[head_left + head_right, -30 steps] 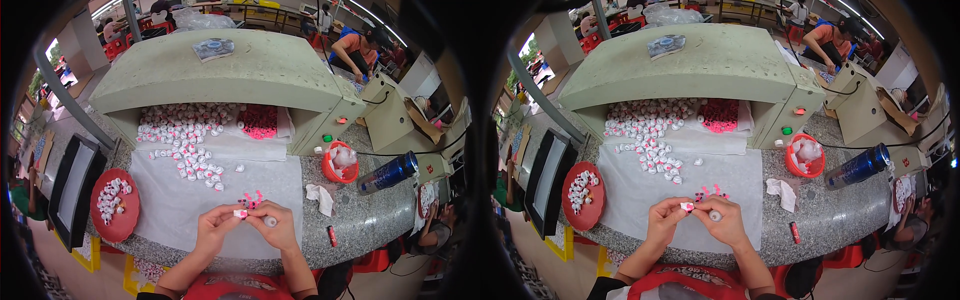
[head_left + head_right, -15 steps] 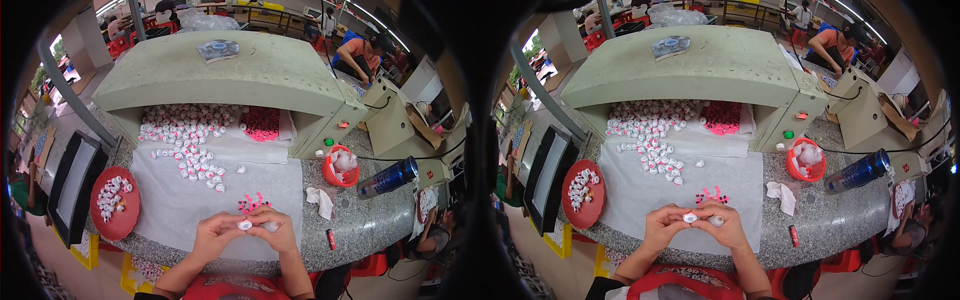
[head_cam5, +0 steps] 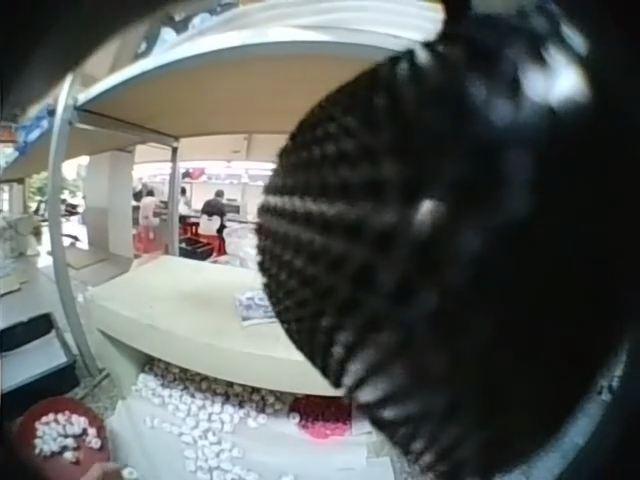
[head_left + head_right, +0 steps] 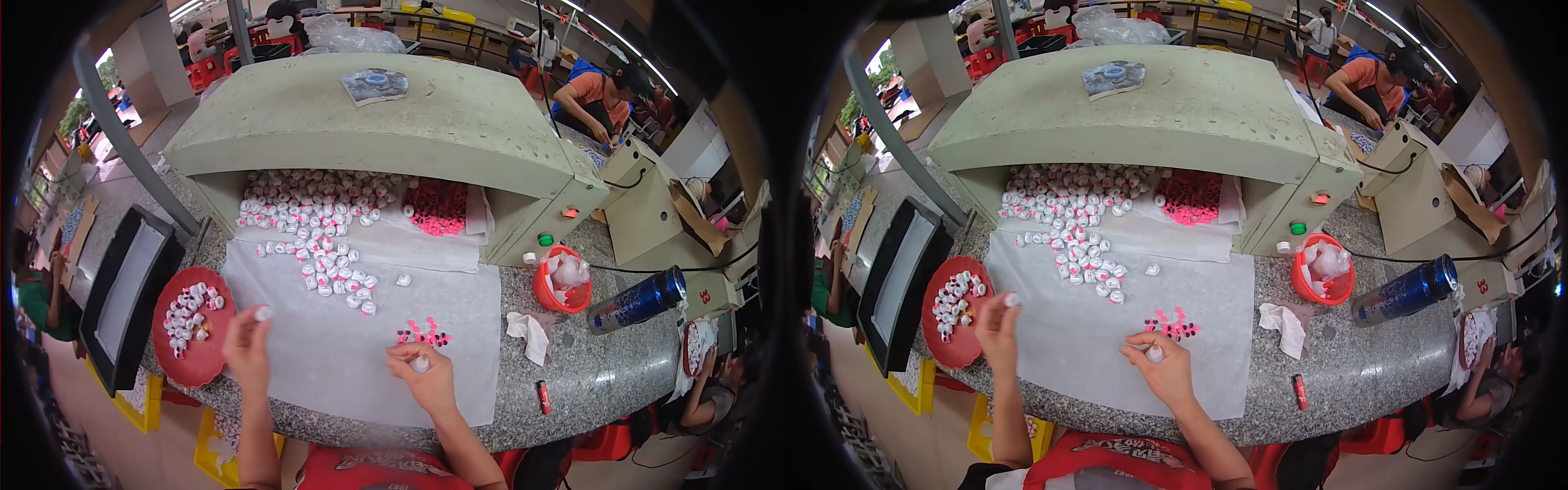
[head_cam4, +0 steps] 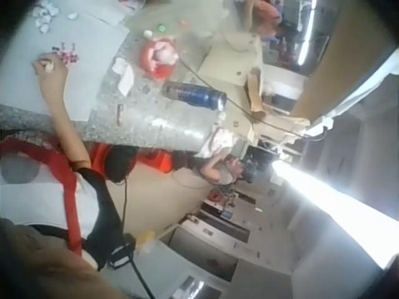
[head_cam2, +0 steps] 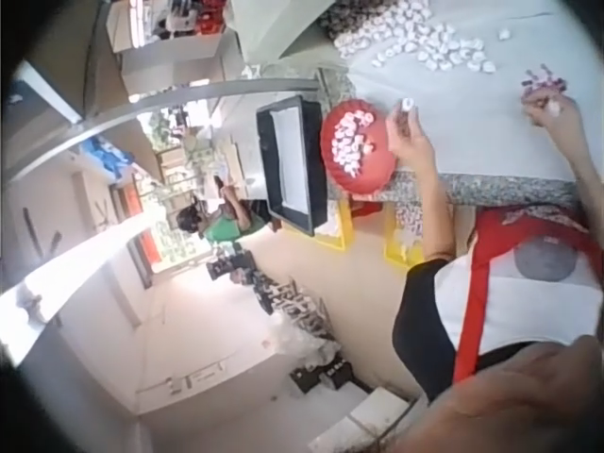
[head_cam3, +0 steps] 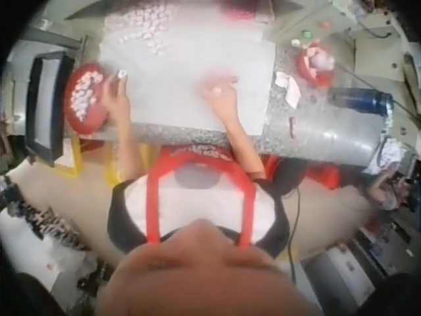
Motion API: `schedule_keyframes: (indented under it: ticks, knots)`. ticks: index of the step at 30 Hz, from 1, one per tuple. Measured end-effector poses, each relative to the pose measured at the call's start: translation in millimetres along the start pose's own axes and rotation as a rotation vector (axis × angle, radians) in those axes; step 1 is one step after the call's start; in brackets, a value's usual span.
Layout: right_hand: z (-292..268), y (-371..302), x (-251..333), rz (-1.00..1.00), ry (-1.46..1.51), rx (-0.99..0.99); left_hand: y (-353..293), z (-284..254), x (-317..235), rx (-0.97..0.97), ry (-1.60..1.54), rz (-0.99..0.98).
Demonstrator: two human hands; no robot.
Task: Assembling small pink and white plastic toy components at a factory workstation.
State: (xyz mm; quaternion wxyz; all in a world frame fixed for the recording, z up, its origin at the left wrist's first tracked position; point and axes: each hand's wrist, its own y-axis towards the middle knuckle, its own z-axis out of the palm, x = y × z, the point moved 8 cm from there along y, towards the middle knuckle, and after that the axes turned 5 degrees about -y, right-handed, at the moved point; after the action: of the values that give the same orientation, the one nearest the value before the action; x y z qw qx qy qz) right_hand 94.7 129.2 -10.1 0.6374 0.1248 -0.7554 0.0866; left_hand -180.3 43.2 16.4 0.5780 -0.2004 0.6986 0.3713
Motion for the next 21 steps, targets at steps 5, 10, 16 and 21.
schedule_keyframes:
  ticks: [5, 10, 16, 21]
  knots:
    - [-19, 3, -24, 0.166, 0.034, -0.025, 25, -62, -4, -0.281, 0.355, 0.181]
    - [-57, 14, -36, 0.202, -0.005, -0.207, 4, 71, -7, 0.266, 0.191, 0.03]
    - [-128, -2, -78, 0.29, -0.02, -0.491, -30, 79, 3, 0.365, 0.707, 0.542]
    - [-121, -4, -90, 0.356, -0.015, -0.505, -44, 4, -17, 0.203, 0.952, 0.564]
